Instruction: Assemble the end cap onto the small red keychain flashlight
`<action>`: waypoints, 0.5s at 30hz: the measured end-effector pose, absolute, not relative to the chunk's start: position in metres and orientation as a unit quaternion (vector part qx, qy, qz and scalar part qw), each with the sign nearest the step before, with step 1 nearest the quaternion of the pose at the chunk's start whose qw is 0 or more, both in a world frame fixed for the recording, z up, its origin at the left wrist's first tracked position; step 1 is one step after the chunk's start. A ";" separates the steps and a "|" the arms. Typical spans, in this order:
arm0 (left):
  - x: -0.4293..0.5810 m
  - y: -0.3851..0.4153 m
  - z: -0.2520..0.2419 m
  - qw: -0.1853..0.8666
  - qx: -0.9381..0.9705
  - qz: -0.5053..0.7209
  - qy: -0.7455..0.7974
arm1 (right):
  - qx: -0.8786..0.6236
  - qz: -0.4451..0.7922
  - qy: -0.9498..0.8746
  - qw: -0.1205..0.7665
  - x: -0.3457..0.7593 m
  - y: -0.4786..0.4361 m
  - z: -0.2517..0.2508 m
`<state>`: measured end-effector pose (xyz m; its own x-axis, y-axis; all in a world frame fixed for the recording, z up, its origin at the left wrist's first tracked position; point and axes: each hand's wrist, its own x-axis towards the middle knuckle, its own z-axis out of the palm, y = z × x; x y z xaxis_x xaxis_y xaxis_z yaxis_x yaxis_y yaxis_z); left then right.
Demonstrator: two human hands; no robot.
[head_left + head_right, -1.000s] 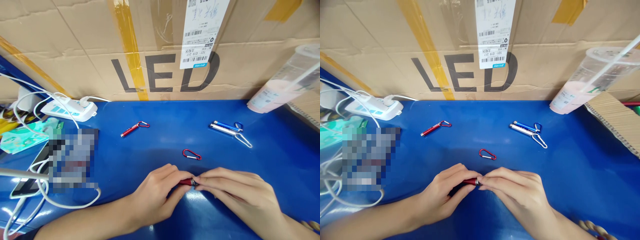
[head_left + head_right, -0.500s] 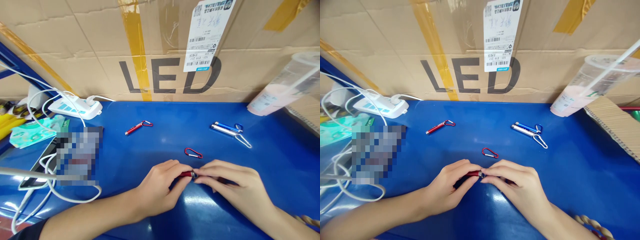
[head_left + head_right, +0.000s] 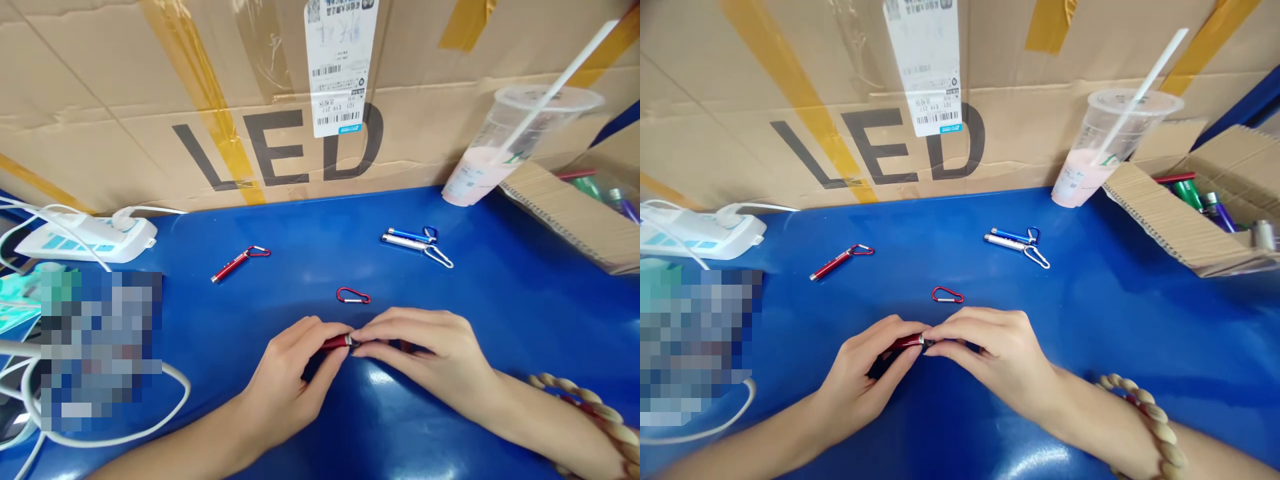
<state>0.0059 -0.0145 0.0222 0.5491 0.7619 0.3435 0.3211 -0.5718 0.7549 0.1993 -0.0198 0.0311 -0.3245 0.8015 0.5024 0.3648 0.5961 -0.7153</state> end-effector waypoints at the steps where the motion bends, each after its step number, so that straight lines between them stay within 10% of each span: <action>1: 0.006 -0.014 0.022 0.323 0.819 0.337 0.332 | -0.377 0.243 -0.776 0.443 0.200 -0.020 0.031; 15: 0.007 -0.013 0.022 0.295 0.824 0.339 0.345 | -0.410 0.250 -0.760 0.438 0.200 -0.020 0.031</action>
<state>0.0066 -0.0127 0.0218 0.5327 0.7680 0.3556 0.3686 -0.5887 0.7194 0.1999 -0.0199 0.0305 -0.2808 0.8423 0.4600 0.4038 0.5385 -0.7395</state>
